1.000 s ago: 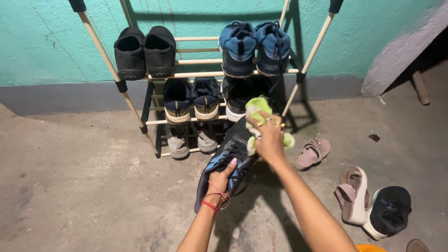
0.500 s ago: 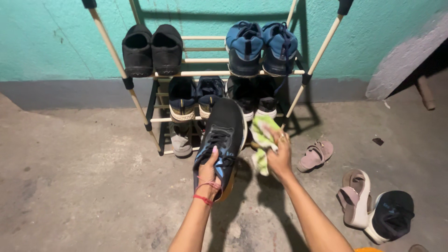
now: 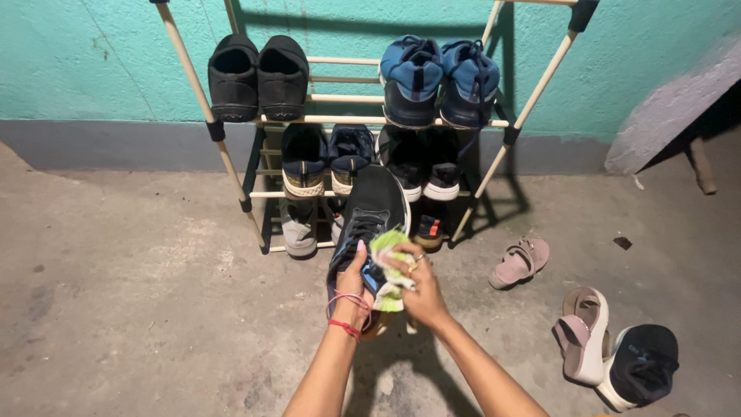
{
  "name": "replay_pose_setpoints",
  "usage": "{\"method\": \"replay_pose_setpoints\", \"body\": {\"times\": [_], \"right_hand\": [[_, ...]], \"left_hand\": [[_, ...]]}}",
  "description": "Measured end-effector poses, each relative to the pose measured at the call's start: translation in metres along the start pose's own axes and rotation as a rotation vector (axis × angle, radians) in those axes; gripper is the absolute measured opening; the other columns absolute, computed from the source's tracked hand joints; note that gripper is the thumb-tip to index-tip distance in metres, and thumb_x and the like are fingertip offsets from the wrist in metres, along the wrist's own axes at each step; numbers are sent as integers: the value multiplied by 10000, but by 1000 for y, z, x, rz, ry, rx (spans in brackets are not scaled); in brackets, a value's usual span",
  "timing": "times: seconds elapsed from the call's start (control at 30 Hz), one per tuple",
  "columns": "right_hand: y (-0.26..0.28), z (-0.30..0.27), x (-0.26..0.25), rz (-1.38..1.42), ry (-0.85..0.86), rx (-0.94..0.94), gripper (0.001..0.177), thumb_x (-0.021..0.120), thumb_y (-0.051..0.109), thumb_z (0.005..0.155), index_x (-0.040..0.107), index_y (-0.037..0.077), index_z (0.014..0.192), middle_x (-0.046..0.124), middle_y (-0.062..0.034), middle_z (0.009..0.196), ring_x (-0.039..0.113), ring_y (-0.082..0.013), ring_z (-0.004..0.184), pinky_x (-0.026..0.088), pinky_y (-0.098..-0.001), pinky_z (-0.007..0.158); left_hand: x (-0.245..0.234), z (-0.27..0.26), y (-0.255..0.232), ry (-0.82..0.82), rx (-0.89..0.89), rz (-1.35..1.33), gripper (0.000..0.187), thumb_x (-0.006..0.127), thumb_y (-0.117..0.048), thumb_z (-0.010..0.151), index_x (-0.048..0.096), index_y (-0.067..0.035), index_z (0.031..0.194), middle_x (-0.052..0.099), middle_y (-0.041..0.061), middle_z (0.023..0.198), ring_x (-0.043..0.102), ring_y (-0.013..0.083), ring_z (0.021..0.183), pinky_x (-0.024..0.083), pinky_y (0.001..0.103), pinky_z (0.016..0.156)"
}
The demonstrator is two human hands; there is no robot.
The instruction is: The person wipes several pairs of shoes with a cloth and places them on a shoe rack. The person handles sneakers and sandals one at a time, wiping the exterior surfaces before arranging them on the rack.
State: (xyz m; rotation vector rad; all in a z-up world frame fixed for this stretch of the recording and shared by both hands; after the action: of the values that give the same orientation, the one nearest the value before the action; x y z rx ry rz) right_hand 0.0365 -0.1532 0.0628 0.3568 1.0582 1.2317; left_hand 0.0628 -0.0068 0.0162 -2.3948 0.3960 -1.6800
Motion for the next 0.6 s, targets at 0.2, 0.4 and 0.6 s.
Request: {"method": "replay_pose_setpoints", "body": {"times": [0.2,0.4,0.6], "right_hand": [[-38,-26,-19,-251,280,9,450,711,-38,737,848,268,1038,672,21,1193,620,-228,1198,463,-358,1067],[2,3,-12,-80,-92,-2,750,478,-136,649,729,165,1289,530,-137,1402,515,-343,1339,376,-426,1151],[-18,-47,5,-184,231,0,700,576,-110,654,738,202,1259,551,-105,1431,523,-331,1366,366,-432,1161]], "left_hand": [[-3,-1,-23,-9,119,38,378,775,-151,894,673,67,1186,731,171,1128,736,282,944,616,421,852],[10,-11,-15,35,90,8,343,730,-151,902,687,32,1189,745,151,1137,748,261,980,619,393,889],[-1,-4,-23,64,199,-31,317,704,-116,940,674,14,1228,737,138,1150,729,260,997,599,404,899]]}}
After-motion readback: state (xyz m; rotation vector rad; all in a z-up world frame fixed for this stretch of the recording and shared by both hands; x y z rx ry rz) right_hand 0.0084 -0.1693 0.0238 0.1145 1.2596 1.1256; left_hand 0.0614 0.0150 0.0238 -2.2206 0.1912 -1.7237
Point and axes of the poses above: each hand's wrist, its own z-axis towards the middle knuckle, its own x-axis out of the palm, y = z × x, the point moved 2 cm from there along z, towards the middle knuckle
